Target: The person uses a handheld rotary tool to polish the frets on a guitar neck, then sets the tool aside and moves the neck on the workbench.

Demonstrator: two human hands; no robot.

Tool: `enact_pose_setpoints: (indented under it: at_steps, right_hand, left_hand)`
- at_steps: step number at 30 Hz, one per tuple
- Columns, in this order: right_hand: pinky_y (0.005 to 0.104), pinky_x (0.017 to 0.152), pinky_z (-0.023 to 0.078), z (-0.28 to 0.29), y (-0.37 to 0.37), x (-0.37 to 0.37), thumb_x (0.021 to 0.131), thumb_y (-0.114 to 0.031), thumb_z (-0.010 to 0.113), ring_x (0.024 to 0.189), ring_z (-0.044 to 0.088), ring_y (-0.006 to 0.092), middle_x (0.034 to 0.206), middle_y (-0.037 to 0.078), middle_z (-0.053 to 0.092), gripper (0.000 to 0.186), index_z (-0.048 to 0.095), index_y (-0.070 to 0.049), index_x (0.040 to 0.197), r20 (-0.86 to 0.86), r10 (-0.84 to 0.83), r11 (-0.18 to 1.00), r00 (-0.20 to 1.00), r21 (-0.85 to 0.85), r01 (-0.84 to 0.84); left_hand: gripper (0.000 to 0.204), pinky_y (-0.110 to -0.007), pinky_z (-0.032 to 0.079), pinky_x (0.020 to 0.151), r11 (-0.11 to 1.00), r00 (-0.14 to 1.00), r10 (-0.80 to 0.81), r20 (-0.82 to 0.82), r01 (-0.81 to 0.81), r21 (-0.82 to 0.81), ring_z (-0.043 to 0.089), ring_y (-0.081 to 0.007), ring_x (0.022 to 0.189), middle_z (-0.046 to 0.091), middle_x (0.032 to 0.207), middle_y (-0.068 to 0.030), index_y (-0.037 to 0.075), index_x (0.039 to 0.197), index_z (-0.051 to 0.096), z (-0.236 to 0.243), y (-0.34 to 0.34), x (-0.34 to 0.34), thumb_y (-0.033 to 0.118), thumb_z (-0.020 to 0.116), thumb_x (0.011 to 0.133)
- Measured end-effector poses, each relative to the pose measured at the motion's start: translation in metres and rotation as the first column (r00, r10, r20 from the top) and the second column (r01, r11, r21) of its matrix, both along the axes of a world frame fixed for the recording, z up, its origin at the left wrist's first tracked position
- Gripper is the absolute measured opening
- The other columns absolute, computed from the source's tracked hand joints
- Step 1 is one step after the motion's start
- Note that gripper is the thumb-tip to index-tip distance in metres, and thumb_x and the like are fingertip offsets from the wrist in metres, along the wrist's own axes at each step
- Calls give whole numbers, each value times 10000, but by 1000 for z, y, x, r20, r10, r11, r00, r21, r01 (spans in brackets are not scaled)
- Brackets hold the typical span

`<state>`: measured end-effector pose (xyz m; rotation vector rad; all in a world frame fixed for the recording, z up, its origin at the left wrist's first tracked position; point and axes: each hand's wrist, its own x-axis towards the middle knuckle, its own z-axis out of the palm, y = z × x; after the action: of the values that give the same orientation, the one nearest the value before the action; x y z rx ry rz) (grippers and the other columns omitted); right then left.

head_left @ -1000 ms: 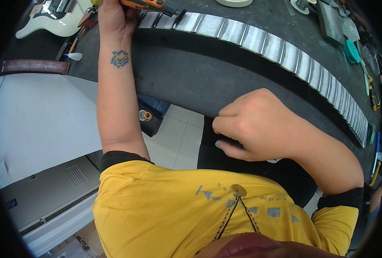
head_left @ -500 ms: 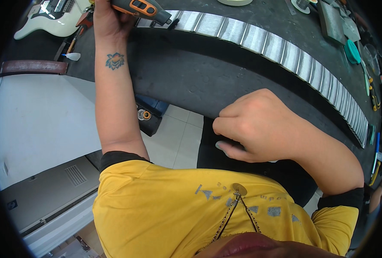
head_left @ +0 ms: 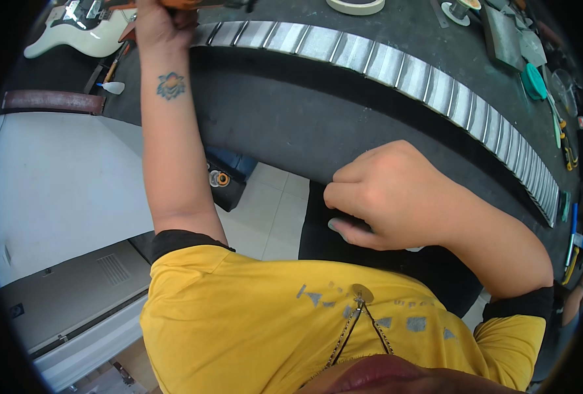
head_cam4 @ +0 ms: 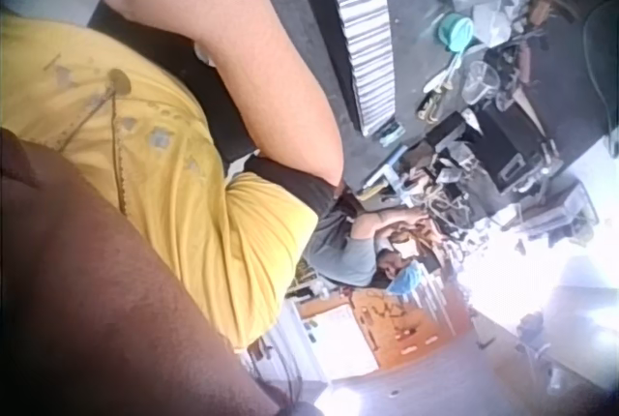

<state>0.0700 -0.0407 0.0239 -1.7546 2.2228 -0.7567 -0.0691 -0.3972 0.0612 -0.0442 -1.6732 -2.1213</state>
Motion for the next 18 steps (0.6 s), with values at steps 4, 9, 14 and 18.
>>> enact_pose_setpoints:
  at_steps: [4, 9, 14, 18]
  right_hand:
    - [396, 664, 562, 4, 0, 1, 785, -240, 776, 753, 694, 270, 732, 60, 655, 218, 648, -64, 793, 7, 12, 1000, 1000, 8, -12]
    - [399, 667, 561, 2, 0, 0, 782, -241, 776, 764, 696, 267, 742, 58, 656, 215, 649, -67, 793, 23, 12, 1000, 1000, -3, -12]
    - [396, 666, 563, 0, 0, 0, 772, -233, 774, 753, 697, 268, 726, 61, 653, 208, 651, -66, 784, 19, 11, 1000, 1000, -13, -11]
    - [393, 664, 566, 1, 0, 1, 764, -230, 773, 745, 699, 269, 719, 63, 654, 203, 656, -65, 775, 13, 1, 1000, 1000, -21, 0]
  left_hand:
    - [316, -220, 334, 334, 999, 998, -12, -69, 15, 47, 443, -84, 374, 558, 587, 24, 135, 897, 644, 0, -25, 2, 451, 661, 898]
    - [350, -239, 389, 378, 996, 996, -52, -68, 57, 68, 486, -102, 419, 587, 635, 28, 140, 1018, 687, -9, -28, 5, 465, 655, 893]
    - [365, -328, 560, 609, 966, 984, 164, -68, -146, 215, 669, -209, 719, 678, 934, -72, 149, 1106, 607, -6, -30, 8, 389, 683, 841]
    - [370, -338, 557, 634, 975, 980, 165, -108, -146, 168, 658, -206, 736, 659, 896, -40, 144, 1111, 640, -11, -30, -6, 409, 678, 856]
